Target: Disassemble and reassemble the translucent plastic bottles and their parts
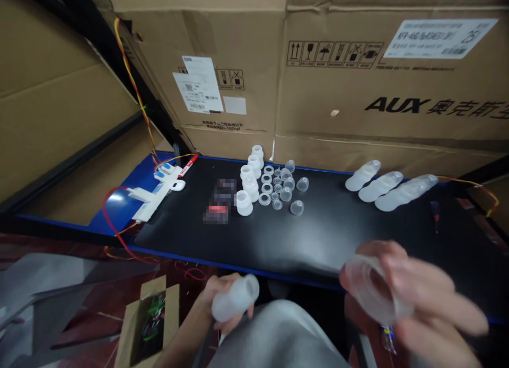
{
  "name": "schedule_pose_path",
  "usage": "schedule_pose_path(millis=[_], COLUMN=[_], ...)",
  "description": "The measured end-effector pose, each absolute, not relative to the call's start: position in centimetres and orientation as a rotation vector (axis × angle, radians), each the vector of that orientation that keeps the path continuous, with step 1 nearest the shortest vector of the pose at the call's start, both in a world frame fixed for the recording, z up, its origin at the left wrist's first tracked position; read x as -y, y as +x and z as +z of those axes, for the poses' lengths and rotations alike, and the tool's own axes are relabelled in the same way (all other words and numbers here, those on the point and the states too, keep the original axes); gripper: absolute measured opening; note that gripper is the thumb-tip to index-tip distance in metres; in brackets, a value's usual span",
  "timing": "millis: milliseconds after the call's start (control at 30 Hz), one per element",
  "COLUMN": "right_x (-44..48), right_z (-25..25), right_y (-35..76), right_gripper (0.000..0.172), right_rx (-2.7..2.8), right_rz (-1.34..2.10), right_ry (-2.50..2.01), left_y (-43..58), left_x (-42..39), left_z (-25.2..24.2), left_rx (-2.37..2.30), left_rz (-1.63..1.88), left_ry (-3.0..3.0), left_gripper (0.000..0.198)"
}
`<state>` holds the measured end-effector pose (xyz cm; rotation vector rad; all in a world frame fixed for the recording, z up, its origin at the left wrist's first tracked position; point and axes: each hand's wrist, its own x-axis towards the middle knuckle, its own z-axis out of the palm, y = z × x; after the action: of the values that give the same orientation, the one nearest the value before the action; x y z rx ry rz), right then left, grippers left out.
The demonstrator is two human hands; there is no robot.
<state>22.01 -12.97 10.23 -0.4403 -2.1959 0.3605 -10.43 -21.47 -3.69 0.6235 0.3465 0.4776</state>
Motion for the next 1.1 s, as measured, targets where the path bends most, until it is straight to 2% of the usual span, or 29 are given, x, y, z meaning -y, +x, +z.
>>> schedule_pose_path(millis=[67,100,233,333,400,500,667,800,900,1000,1100], right_x=[10.9,9.4,4.2,2.7,2.3,1.9,0.0,-2.6,-4.0,-4.4,-4.0], right_z=[10.9,10.8,7.3,3.4,1.7,1.2,3.9,5.9,6.1,6.0,6.5], right_y=[21.8,21.0,15.6,12.7,12.0,11.9,10.8,8.2,6.7,6.3,7.5], right_gripper=[0.059,0.058,0.033,0.027,0.026,0.033,0.040,0.052,0.047,0.038,0.036], right_rx=[2.156,2.118,2.489,2.649,2.665,2.614,2.346,2.309,2.369,2.339,2.194], right_rz=[0.305,0.261,0.318,0.217,0.116,0.044,0.189,0.282,0.432,0.571,0.569], right_ry=[-0.417,-0.364,-0.511,-0.647,-0.705,-0.756,-0.792,-0.835,-0.817,-0.843,-0.832], left_y=[-10.1,-9.9,-9.8,-9.6,-9.5,-9.2,-8.8,-8.5,-8.6,-8.8,-9.0], left_x=[22.1,22.1,19.9,17.1,15.7,14.9,15.2,15.0,14.8,14.9,14.7], left_z=[-3.7,-3.4,-1.3,-0.9,-1.3,-2.2,-3.1,-3.3,-3.6,-4.0,-4.5], left_rx=[-0.506,-0.634,-1.395,-1.805,-1.877,-1.930,-1.997,-1.994,-1.996,-2.112,-2.201], left_rz=[0.771,0.922,1.367,1.506,1.551,1.572,1.621,1.753,1.792,1.689,1.594], left_ry=[0.684,0.773,1.291,1.504,1.572,1.607,1.597,1.552,1.463,1.425,1.337], left_gripper=[0.083,0.083,0.060,0.047,0.043,0.041,0.051,0.051,0.060,0.070,0.080])
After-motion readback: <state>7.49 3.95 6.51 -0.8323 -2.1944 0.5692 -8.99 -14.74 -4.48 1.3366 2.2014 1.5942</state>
